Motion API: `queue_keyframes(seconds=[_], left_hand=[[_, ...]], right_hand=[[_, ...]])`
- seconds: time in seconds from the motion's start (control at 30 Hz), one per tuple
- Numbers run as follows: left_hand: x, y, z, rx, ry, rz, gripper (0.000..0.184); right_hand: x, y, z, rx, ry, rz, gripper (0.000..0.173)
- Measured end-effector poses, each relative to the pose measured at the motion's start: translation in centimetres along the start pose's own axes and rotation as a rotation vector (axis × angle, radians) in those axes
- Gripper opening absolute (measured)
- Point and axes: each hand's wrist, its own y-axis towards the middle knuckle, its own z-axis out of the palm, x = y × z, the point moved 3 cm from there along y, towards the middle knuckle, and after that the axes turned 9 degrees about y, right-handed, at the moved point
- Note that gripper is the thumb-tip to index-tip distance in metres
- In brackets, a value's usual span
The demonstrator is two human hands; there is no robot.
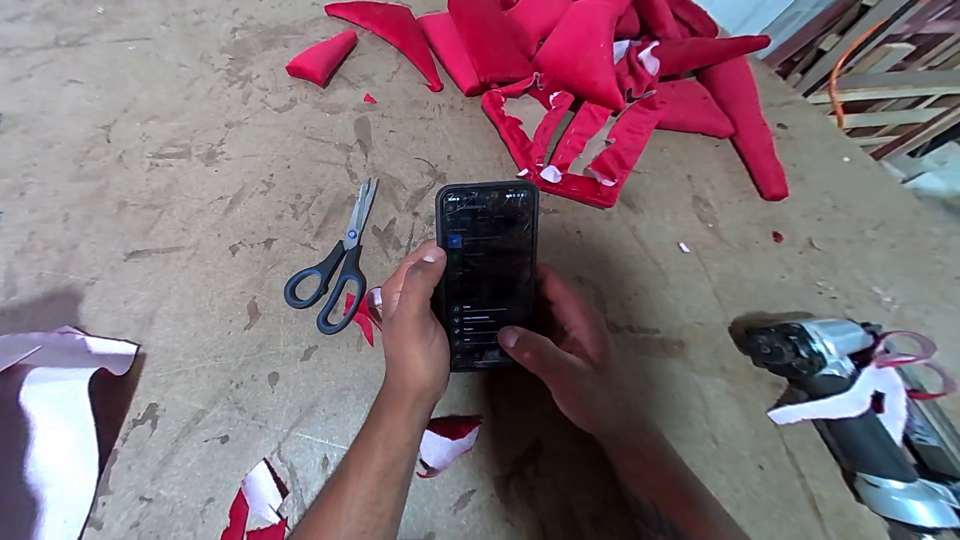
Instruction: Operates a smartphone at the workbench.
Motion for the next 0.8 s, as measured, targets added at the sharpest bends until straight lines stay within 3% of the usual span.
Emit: queue_keyframes(seconds=[0.8], left_hand=[[-0.06,0.01,0.18,0.045,0.037,0.035,0.047]], right_hand=[[-0.21,0.08,0.1,-0.03,0.043,-0.028,0.043]])
